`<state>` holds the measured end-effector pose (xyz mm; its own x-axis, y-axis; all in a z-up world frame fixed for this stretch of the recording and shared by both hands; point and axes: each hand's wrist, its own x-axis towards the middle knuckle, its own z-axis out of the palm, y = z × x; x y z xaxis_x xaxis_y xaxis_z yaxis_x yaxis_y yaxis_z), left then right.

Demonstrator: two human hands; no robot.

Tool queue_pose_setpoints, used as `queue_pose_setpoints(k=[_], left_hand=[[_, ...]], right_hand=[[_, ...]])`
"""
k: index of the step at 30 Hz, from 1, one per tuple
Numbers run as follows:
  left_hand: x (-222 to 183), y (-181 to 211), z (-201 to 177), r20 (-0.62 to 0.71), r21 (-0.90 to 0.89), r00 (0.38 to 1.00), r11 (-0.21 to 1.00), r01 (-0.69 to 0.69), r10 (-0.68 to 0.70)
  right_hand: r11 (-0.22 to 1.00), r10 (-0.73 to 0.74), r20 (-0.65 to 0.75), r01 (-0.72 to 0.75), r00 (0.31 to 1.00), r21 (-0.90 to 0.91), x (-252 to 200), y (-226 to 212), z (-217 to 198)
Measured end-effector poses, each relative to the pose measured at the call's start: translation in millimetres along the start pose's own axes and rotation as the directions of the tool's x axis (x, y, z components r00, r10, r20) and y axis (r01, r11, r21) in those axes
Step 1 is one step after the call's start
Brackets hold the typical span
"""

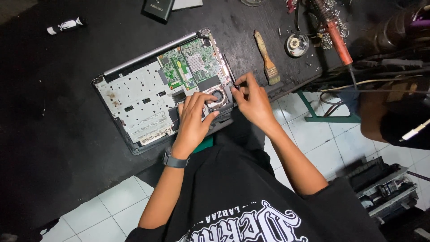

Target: Connecting internal components including a cooling fan and ribbon cables to a laptop motherboard during a repair.

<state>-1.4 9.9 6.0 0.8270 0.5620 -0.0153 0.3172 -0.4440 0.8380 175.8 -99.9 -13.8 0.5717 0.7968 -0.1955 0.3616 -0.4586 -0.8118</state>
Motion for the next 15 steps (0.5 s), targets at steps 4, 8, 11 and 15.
queue_pose_setpoints(k=[4, 8, 11, 15], left_hand=[[0, -2, -3, -0.003, -0.023, 1.0, 1.0, -0.007, 0.007], [-7, 12, -24, 0.048, -0.065, 0.999, 0.998, 0.003, 0.0], [-21, 22, -42, -0.006, -0.114, 0.999, 0.992, 0.05, -0.051], [-34, 18, -65, -0.121, -0.147, 0.984, 0.983, 0.11, -0.129]], right_hand=[[1.0, -0.007, -0.038, 0.008, 0.999, 0.025, -2, 0, 2], [1.0, -0.012, -0.152, 0.015, 0.988, 0.021, 0, 14, -5], [0.997, -0.07, -0.288, 0.055, 0.955, -0.06, 4, 22, -28], [0.907, -0.306, -0.412, 0.132, 0.858, -0.4, 21, 29, -52]])
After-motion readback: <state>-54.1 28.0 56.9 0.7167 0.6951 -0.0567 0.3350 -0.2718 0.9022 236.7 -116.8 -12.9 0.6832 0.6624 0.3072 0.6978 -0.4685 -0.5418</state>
